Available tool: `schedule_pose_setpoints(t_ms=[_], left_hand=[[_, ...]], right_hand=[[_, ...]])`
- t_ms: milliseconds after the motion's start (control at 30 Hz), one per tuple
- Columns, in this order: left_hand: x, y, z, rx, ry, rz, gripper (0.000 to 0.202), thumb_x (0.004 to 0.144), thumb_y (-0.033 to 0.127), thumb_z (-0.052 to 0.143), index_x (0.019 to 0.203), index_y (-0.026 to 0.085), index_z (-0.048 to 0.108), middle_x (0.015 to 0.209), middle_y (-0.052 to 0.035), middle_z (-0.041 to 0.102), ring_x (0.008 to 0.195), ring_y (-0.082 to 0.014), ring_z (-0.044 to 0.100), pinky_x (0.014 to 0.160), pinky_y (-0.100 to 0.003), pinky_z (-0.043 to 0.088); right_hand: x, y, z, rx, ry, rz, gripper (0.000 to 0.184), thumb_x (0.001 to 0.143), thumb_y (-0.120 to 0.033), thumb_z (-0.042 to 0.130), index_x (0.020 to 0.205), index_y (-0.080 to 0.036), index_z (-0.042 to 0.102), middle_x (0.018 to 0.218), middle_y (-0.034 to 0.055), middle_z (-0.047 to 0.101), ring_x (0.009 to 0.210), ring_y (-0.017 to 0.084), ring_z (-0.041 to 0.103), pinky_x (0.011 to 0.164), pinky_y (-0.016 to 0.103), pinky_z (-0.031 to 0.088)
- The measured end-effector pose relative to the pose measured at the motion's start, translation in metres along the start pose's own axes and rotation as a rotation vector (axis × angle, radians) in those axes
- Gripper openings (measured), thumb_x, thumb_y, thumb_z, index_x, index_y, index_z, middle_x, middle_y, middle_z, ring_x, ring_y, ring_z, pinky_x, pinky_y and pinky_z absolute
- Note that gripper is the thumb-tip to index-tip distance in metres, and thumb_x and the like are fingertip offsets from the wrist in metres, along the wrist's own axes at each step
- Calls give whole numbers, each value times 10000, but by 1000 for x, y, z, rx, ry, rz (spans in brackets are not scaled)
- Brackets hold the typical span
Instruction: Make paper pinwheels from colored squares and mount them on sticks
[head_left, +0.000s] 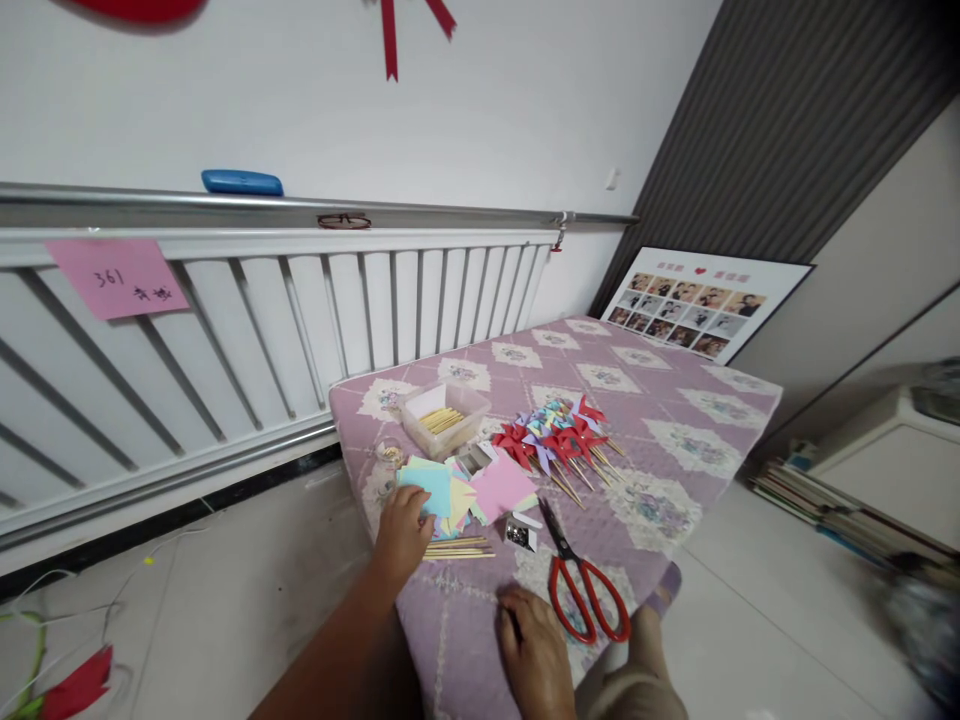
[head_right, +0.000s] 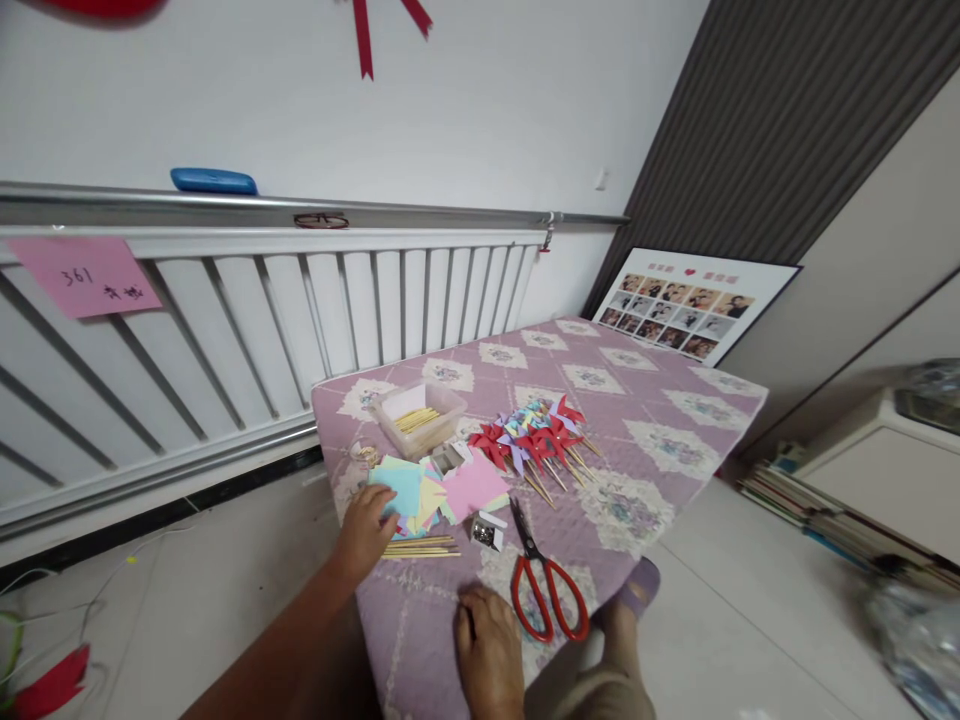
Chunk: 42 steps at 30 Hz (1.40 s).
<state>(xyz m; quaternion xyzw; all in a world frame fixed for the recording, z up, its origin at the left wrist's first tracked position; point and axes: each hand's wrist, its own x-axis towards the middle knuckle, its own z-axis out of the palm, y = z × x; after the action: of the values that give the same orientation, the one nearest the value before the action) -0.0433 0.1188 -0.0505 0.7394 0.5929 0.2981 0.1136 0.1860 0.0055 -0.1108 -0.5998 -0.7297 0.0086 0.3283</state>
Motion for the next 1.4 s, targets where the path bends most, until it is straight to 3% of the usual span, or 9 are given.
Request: schedule_pose_setpoints(t_ms=[167, 367, 667, 967, 1167, 1400], left_hand=[[19, -17, 2, 84, -156, 31, 440, 732, 259, 636, 1152, 132, 614, 1265, -164, 564, 1182, -304, 486, 1032, -420, 348], [22, -19, 1, 135, -258, 33, 401, 737, 279, 618, 1121, 159, 625, 1217, -134, 593, 1126, -282, 526, 1005, -383, 365], [23, -19, -4, 140, -291, 29, 415, 735, 300, 616, 1128, 168, 623, 1250, -125, 580, 1131, -275, 524, 1002, -367, 366], [26, -22, -7, 79, -306, 41, 294, 771, 294, 578, 1035, 193, 660, 1214, -101, 606, 1109, -241, 547, 988, -352, 386], [33, -25, -11, 19, -320, 60, 290, 853, 202, 430, 990, 195, 685, 1102, -76, 666, 1039, -187, 585, 956, -306, 405], [47, -30, -11, 23, -301, -85, 269, 876, 198, 416, 906, 158, 681, 959, -101, 700, 925, -206, 624, 862, -333, 447]], right_hand=[[0, 1, 0, 4, -13, 2, 138, 871, -209, 508, 921, -217, 637, 951, 86, 711, 902, 262, 658, 800, 442, 536], [0, 1, 1, 4, -10, -8, 136, 874, -213, 504, 914, -216, 634, 945, 88, 711, 900, 262, 659, 798, 445, 538], [0, 0, 0, 3, 5, -9, 131, 876, -223, 508, 917, -223, 633, 941, 84, 709, 886, 253, 662, 788, 432, 543], [1, 1, 0, 4, 13, -18, 134, 872, -224, 507, 909, -228, 636, 938, 77, 716, 883, 248, 669, 783, 414, 548], [2, 0, -2, -10, 5, -9, 148, 878, -236, 499, 908, -222, 643, 933, 84, 716, 880, 249, 672, 791, 414, 547], [1, 0, -2, -9, 3, 0, 141, 878, -235, 504, 901, -222, 642, 937, 85, 716, 881, 252, 669, 786, 414, 548]])
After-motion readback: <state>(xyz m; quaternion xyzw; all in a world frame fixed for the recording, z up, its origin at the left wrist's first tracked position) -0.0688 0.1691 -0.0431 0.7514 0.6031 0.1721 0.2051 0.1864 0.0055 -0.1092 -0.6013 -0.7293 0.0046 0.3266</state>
